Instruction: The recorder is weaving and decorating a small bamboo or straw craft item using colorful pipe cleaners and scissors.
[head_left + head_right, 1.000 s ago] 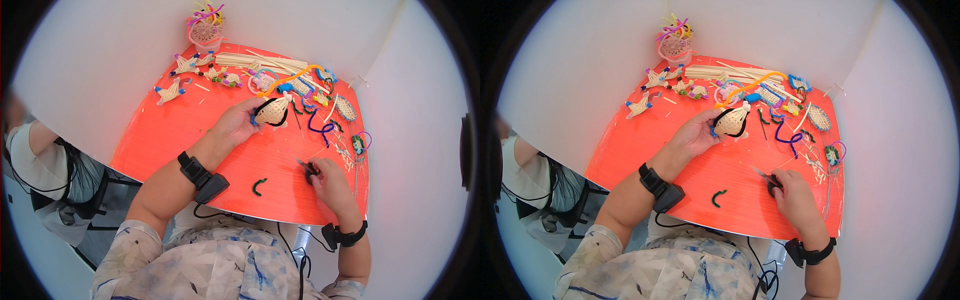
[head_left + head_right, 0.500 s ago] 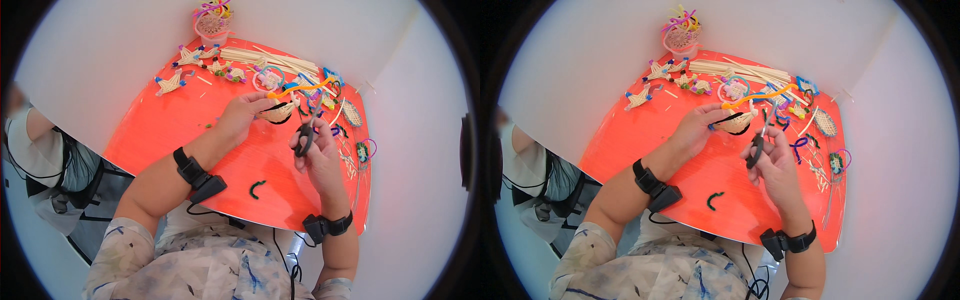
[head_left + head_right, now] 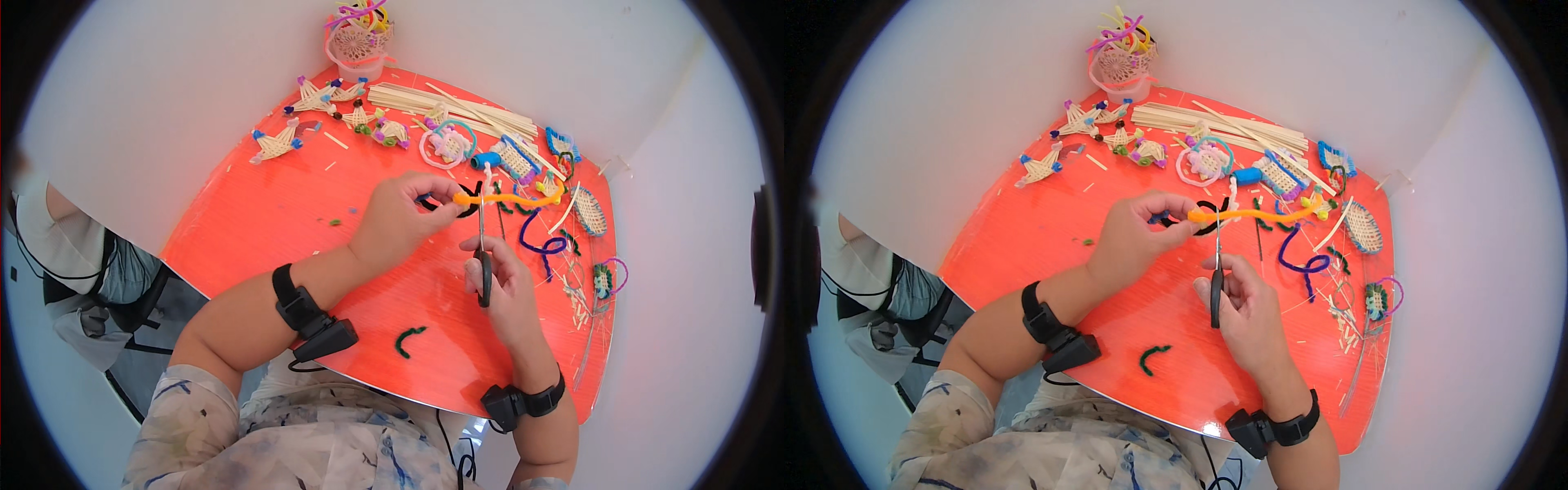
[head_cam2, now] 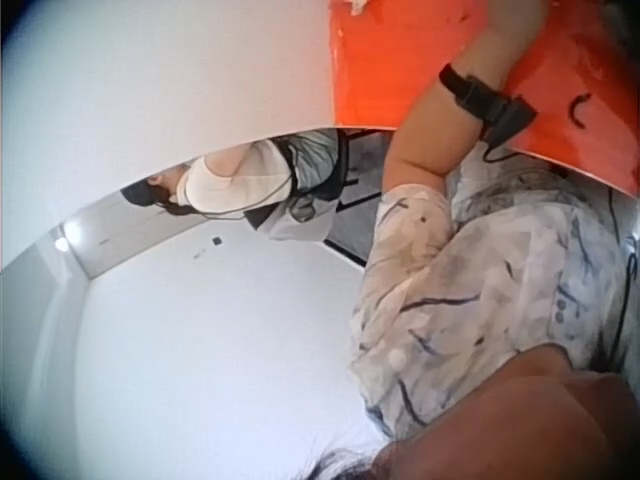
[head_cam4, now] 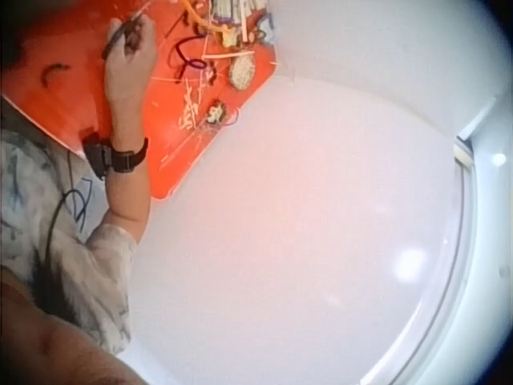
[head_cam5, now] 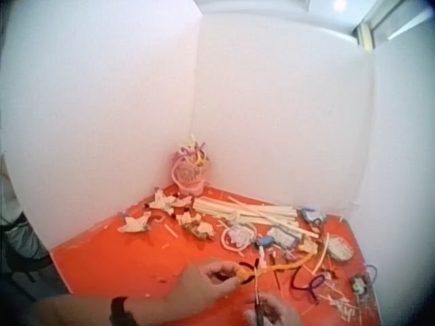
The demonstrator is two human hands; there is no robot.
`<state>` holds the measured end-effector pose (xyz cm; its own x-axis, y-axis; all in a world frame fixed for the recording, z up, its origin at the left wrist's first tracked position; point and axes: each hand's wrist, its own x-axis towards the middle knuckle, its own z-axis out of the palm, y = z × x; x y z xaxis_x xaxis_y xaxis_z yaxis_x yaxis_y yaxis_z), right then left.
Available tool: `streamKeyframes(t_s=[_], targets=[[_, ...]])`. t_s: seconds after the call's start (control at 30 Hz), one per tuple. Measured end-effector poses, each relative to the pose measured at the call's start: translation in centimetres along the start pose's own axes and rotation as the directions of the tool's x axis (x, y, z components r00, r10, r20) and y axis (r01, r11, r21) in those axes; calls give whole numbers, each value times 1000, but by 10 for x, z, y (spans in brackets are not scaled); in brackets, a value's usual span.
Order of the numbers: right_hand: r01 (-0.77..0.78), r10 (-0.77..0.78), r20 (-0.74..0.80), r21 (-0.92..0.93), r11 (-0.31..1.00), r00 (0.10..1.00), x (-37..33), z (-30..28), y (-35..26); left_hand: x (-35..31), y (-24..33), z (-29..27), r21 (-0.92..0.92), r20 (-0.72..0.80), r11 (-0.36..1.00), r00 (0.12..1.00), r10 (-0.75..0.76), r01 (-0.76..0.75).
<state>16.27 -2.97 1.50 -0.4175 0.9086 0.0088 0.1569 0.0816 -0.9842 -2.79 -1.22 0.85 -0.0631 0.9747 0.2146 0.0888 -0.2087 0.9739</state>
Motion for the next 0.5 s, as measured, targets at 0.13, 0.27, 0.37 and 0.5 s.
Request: streamKeyframes(t_s=[0.13, 0.27, 0.37, 0.5], targets=[[-29, 29, -7, 22, 999, 1000, 0, -1, -1, -3, -1, 5, 158, 5, 974, 987, 161, -160], [-19, 20, -18, 64, 998, 1000, 0, -2, -1, -3, -1, 6, 172, 30, 973, 988, 153, -156], [-57, 57, -3, 58, 997, 998, -2, -4, -4, -4, -2, 5, 195, 58, 964, 983, 172, -180], [-67, 68, -3, 82, 994, 998, -4, -3, -6, -3, -2, 6, 198, 48, 964, 985, 169, -175]])
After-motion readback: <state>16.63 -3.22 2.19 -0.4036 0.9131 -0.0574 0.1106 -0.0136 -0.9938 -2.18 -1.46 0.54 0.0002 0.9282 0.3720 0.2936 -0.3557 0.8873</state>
